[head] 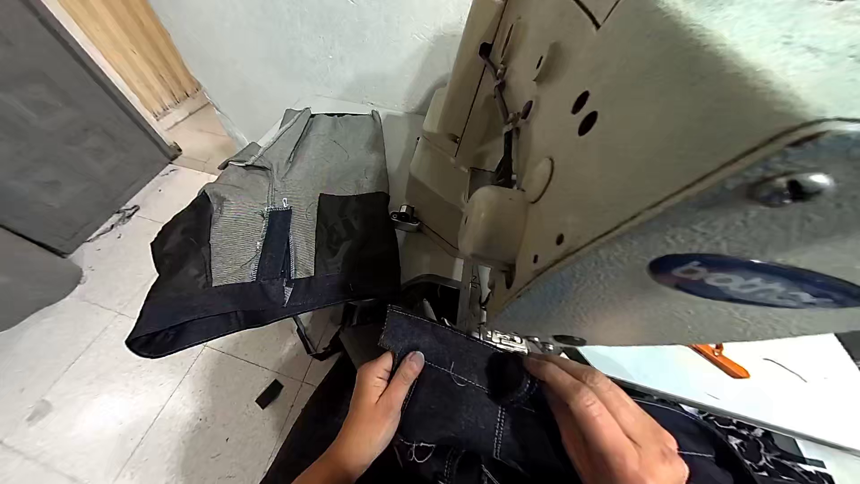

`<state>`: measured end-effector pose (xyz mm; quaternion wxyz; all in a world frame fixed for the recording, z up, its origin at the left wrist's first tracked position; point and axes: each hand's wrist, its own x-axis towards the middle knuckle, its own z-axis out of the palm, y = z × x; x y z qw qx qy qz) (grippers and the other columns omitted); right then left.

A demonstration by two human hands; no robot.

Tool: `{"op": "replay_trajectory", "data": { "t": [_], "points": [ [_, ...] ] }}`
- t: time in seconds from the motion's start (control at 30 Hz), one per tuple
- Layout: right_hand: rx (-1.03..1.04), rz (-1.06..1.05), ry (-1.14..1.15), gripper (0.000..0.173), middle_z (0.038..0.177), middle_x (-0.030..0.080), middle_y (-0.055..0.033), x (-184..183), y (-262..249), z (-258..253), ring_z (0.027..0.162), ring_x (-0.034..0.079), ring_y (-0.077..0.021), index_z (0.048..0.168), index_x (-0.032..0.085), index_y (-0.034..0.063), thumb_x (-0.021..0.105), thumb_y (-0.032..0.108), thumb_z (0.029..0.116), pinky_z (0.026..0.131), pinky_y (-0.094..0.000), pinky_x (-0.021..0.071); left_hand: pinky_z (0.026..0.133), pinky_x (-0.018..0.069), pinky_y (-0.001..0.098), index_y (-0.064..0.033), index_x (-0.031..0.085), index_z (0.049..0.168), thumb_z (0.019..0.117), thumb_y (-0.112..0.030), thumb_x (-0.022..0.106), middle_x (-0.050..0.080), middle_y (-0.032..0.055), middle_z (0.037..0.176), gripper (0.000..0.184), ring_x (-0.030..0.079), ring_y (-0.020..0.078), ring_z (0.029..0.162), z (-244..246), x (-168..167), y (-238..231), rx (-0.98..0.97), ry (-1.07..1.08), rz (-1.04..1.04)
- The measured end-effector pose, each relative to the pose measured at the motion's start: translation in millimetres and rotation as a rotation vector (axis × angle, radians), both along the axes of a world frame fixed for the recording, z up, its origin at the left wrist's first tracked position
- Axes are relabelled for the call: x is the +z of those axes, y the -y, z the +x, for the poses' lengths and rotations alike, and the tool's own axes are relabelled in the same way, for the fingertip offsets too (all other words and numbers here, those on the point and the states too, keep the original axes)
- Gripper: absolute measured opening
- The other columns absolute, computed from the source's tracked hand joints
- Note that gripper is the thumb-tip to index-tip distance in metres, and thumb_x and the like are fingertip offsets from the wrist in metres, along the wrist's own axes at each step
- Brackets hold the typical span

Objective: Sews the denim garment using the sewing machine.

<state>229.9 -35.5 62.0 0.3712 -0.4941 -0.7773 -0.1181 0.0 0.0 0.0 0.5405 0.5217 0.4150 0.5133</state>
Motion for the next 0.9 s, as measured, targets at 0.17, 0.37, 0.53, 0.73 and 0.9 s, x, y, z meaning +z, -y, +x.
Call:
{"op": "replay_trajectory", "data": {
  "t": [0.17,0.37,0.53,0.73,0.9],
  "points": [
    [0.115,-0.522,-0.483,0.015,0.091,0.074,-0.004,5.3,-2.2,2.7,0.078,0.068,-0.001,0.106,0.067,0.001,0.06,0.014,0.1006,0.071,-0.0177,0.058,0.075,0.0581,0.0198,-0.0067,0.071,0.091,0.1042,-0.018,0.055,0.072,-0.0073,0.081,0.024,0.069,-0.0021,0.078,-3.4,-4.4,-1.5,-0.021,0.026,-0.014],
    [-0.088,-0.303,-0.227,0.011,0.088,0.072,-0.0075,4.0,-11.8,2.9,0.09,0.065,-0.0077,0.089,0.076,0.014,0.069,0.022,0.0899,0.083,-0.0156,0.0481,0.066,0.0558,0.0318,-0.0013,0.063,0.119,0.0949,-0.039,0.069,0.068,0.0064,0.094,0.045,0.065,0.0114,0.076,-22.9,12.0,-6.5,0.262,-0.53,0.219],
    [-0.091,-0.22,-0.052,0.011,0.085,0.073,-0.0077,5.3,-13.0,-2.2,0.086,0.068,-0.0128,0.091,0.073,0.0114,0.063,0.014,0.0915,0.08,-0.0168,0.0506,0.056,0.0571,0.0298,0.0015,0.064,0.126,0.0966,-0.02,0.068,0.073,0.0071,0.085,0.037,0.068,0.0123,0.064,0.5,74.7,8.8,-0.181,-0.478,0.234],
    [-0.062,-0.099,0.02,0.009,0.089,0.067,-0.01,-4.4,-11.7,-4.8,0.088,0.064,-0.0146,0.097,0.068,0.0081,0.059,0.007,0.098,0.083,-0.0163,0.0502,0.071,0.065,0.0303,0.0022,0.067,0.097,0.1004,-0.013,0.064,0.076,0.0073,0.088,0.016,0.076,0.0131,0.077,31.9,70.6,7.2,-0.397,-0.017,-0.21],
    [0.02,-0.18,0.048,0.024,0.103,0.069,-0.0126,-5.1,-2.5,-1.6,0.105,0.064,-0.0195,0.112,0.071,0.0058,0.052,-0.002,0.1002,0.097,-0.0201,0.0483,0.066,0.0661,0.0342,-0.0018,0.054,0.1,0.0942,0.0,0.067,0.074,0.0075,0.08,0.015,0.076,0.0181,0.069,39.2,71.5,7.3,-0.293,-0.019,-0.303]
  ]
}}
